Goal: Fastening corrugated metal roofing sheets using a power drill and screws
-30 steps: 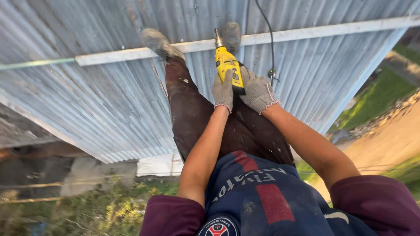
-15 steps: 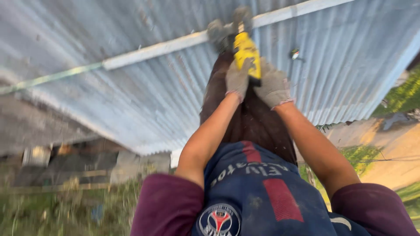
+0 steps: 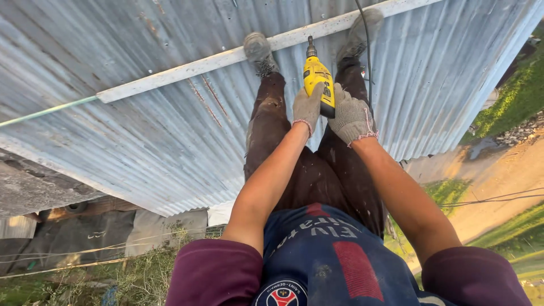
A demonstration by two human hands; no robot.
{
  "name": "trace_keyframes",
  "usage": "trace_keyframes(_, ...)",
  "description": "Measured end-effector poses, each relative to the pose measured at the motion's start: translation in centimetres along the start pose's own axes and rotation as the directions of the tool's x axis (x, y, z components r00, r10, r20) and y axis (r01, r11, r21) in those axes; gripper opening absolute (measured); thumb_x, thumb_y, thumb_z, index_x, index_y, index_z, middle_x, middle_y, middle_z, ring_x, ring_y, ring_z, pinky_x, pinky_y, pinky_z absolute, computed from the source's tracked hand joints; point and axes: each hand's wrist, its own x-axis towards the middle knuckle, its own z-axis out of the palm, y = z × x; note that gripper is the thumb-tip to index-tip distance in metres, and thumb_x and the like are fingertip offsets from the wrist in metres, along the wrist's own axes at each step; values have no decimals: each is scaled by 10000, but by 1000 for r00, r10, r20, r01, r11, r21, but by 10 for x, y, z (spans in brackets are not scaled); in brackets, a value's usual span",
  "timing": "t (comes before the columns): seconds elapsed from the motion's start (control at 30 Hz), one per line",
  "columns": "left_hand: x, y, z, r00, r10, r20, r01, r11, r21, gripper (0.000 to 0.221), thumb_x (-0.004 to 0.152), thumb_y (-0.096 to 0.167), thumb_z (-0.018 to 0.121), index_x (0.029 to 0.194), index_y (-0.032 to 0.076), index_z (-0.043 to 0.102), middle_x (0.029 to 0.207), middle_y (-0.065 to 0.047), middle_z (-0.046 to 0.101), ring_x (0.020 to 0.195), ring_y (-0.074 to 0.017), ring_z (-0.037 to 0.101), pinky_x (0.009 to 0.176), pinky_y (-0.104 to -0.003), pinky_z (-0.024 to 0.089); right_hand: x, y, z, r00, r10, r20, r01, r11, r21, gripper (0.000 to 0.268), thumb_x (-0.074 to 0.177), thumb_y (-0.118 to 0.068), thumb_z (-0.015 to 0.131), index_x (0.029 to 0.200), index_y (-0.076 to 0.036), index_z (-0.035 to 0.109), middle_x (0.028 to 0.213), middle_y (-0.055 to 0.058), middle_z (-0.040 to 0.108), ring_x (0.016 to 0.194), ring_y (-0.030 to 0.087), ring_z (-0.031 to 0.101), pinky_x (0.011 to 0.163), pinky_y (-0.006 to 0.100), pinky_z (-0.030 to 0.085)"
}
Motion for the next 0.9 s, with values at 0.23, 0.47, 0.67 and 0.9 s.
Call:
trace_keyframes(0.23, 118, -30, 78, 999, -38, 8, 38, 999, -35, 819, 795, 708, 639, 1255, 31, 661, 1112, -231, 689, 1146, -394, 676, 1006, -497, 536, 87, 67, 45, 973, 112, 200, -117, 993, 17, 443, 963, -332, 569, 1361, -147, 513, 1114, 124, 724, 958, 377, 754, 826, 532, 568)
trace_keyframes(0.47, 209, -25, 123, 993, -116, -28, 111, 983, -148, 758, 725, 608, 542, 1226, 61, 700, 1079, -132, 784, 942, -264, 765, 794, -391, 605, 168, 130, 104, 994, -26, 111, 23, 999, 35, 442, 848, -194, 586, 1267, -95, 489, 973, 129, 729, 703, 437, 720, 632, 538, 556)
trace_keyframes(0.67, 208, -2, 136, 990, -131, -55, 110, 951, -290, 822, 695, 630, 560, 1245, 28, 673, 1115, -142, 766, 1006, -274, 750, 841, -415, 637, 196, 149, 106, 987, -82, 138, 77, 996, 39, 422, 866, -216, 643, 1249, -119, 495, 922, 100, 727, 667, 377, 719, 574, 512, 557)
trace_keyframes(0.9, 212, -6, 139, 987, -152, -48, 123, 920, -371, 681, 773, 523, 607, 1234, 31, 695, 1109, -128, 766, 966, -242, 742, 818, -382, 620, 195, 155, 119, 991, -95, 96, 99, 994, -40, 444, 885, -290, 609, 1278, -118, 495, 912, 68, 717, 642, 370, 717, 565, 505, 556)
